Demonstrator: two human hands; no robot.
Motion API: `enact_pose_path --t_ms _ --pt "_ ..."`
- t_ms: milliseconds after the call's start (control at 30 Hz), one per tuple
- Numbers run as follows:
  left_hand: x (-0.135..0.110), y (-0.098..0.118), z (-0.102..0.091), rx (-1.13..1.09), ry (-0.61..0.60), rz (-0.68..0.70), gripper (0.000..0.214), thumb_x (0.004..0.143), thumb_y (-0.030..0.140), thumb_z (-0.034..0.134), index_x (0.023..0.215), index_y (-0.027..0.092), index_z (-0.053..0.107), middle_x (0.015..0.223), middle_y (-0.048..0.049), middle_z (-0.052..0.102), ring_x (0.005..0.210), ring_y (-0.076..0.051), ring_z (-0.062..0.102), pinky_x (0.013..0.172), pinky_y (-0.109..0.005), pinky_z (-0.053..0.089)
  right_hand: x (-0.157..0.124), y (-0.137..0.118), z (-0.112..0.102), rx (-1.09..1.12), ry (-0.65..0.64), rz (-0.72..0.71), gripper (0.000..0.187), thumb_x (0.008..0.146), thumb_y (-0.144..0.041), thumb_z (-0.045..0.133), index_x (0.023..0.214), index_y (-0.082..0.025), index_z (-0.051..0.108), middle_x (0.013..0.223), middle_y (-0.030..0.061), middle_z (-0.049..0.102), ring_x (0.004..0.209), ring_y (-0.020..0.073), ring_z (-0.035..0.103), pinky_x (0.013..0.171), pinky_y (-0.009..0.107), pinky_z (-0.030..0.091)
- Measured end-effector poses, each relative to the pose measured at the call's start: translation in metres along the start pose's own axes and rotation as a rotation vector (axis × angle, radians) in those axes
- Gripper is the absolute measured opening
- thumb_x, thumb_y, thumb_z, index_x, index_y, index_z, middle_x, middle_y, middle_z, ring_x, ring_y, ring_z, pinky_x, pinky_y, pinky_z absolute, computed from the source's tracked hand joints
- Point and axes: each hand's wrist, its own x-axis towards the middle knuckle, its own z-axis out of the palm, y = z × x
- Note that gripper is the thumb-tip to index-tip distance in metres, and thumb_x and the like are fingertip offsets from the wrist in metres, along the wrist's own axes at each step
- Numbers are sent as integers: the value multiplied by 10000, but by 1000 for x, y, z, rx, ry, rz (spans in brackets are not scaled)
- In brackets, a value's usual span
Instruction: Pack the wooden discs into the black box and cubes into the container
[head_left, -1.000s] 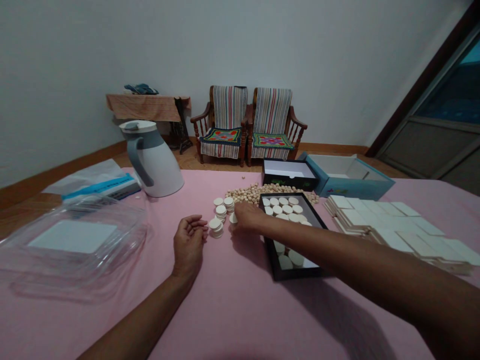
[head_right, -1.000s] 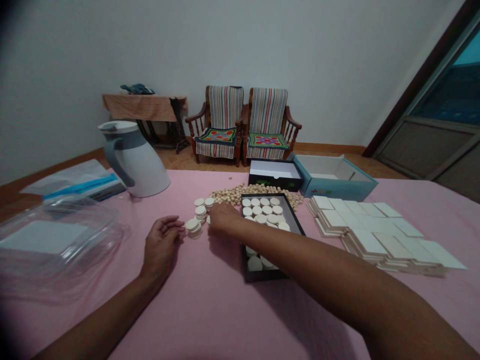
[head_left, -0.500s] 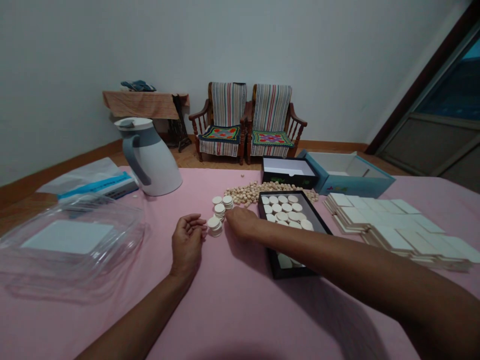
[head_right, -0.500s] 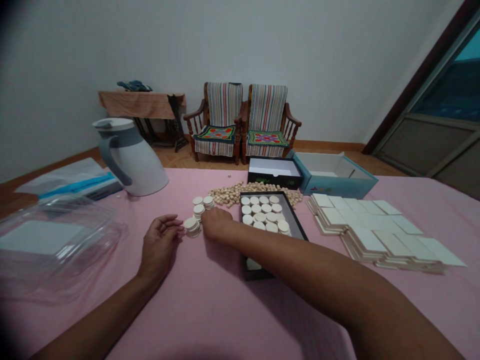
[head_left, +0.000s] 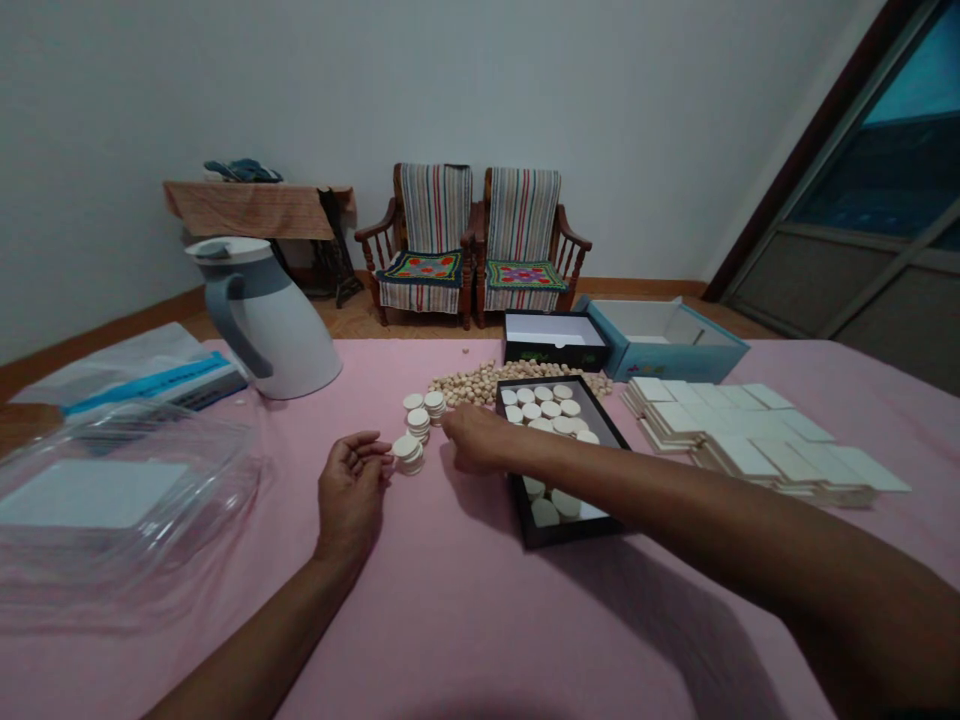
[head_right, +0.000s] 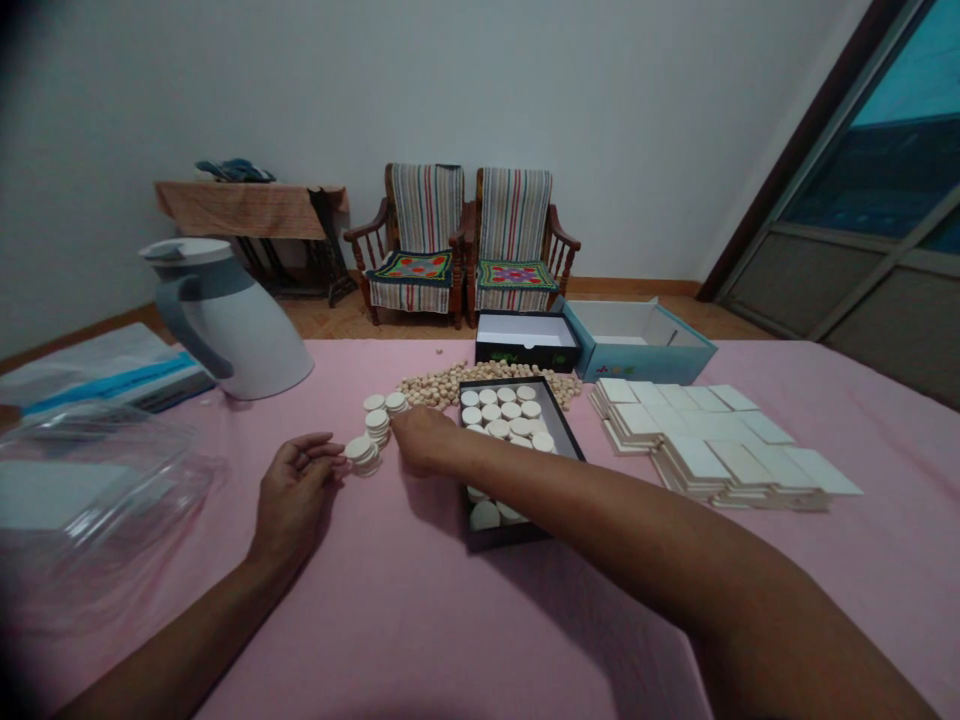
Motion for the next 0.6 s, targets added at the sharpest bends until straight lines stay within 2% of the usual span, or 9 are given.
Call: enact_pose_path --t_ms 167,233,267,433,600 --pt "1 -1 1 5 5 -15 356 611 197 678 953 188 575 818 7 621 642 -93 577 523 -171 441 -52 36 -44 -70 36 40 336 739 -95 569 1071 -106 620 1059 163 668 992 245 622 744 274 454" --pt "2 -2 1 10 3 -5 363 614 198 685 960 191 576 833 4 624 652 -95 583 526 -171 445 -76 53 -53 -76 -18 129 277 748 -101 538 1007 -117 636 961 140 683 893 225 635 685 269 435" --pt "2 -3 1 13 4 0 366 613 198 689 961 192 576 838 3 624 658 -98 586 525 -170 446 -87 61 -54 -77 -33 130 264 752 -126 546 1001 -124 635 955 131 680 885 220 630 677 266 426" --pt "0 1 5 44 35 2 349 608 218 686 938 184 577 827 -4 619 644 -99 579 511 -172 447 -129 89 -37 -69 -123 220 285 711 -145 587 993 -141 627 969 122 667 870 215 624 657 254 413" --pt "-2 6 7 65 48 5 336 595 208 677 915 186 579 814 -6 619 649 -106 589 501 -172 447 -137 93 -16 -39 -193 300 359 728 -131 564 1084 -123 614 1086 165 639 983 250 615 722 278 440"
